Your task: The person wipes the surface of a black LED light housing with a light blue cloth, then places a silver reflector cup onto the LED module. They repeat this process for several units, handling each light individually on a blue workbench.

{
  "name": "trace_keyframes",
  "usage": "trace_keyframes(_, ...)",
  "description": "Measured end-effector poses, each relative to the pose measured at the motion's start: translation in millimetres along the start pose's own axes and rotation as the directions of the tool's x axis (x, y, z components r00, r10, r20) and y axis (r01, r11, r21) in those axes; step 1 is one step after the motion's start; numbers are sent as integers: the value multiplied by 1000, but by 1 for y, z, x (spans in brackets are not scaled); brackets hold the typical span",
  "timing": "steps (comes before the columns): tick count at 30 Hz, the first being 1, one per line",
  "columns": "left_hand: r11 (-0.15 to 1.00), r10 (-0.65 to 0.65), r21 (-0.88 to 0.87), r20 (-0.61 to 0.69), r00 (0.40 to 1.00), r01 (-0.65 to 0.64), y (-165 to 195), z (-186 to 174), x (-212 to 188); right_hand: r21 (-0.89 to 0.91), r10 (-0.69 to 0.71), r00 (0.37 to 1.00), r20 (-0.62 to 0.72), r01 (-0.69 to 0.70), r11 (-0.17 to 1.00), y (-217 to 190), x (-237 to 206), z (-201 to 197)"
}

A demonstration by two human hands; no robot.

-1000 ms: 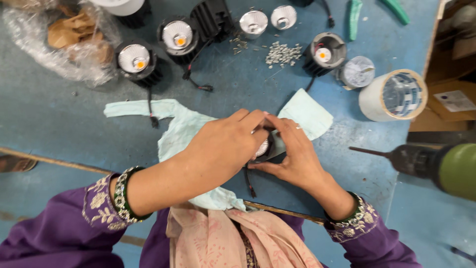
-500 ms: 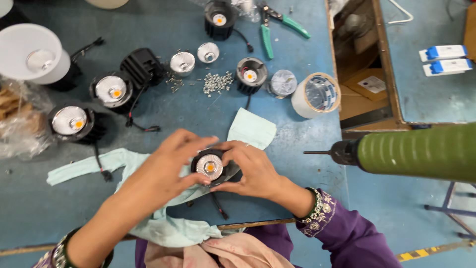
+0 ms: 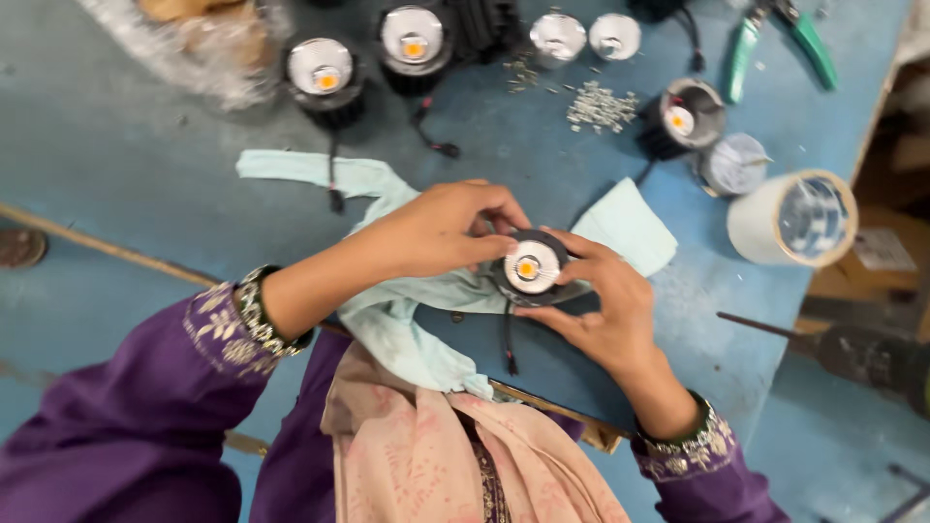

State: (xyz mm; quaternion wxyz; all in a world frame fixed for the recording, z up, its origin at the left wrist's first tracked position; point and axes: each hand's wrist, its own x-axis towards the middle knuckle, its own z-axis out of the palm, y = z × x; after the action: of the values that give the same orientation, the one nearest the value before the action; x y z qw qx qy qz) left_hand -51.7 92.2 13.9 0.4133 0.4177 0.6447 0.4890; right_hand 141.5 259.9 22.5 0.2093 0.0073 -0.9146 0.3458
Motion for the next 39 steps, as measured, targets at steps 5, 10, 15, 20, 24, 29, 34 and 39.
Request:
trace_keyframes(5, 993, -63, -99, 44, 997, 67, 4, -2, 2, -22, -17, 1000, 2, 17, 1000, 0, 3, 1)
trace_keyframes(10, 976, -103, -181, 101, 990, 120, 2, -3, 2, -67, -80, 997, 12, 81, 994, 5, 4, 0)
trace_keyframes(15, 980, -83, -173, 84, 993, 97, -3, -1, 4, -86, -135, 991, 13, 135, 987, 7, 6, 1)
trace_keyframes(20, 988, -60, -138, 61, 996, 68, -9, 2, 8, -105, -145, 989, 24, 146, 984, 9, 6, 3)
trace_keyframes(24, 989, -40, -140, 67, 997, 49, -13, 2, 10, -100, -157, 988, 10, 157, 982, 7, 5, 4)
trace_keyframes(29, 992, -28, -123, 25, 999, 31, -13, 5, 5, -105, -123, 992, -25, 120, 987, 4, 3, 5)
trace_keyframes(34, 999, 23, 27, -22, 999, -22, -7, 6, 0, -102, -95, 995, -18, 93, 990, 6, -2, 6)
trace_keyframes(39, 992, 48, 122, -44, 998, -42, -4, 10, -16, -153, -113, 994, 10, 113, 982, 9, -4, 7)
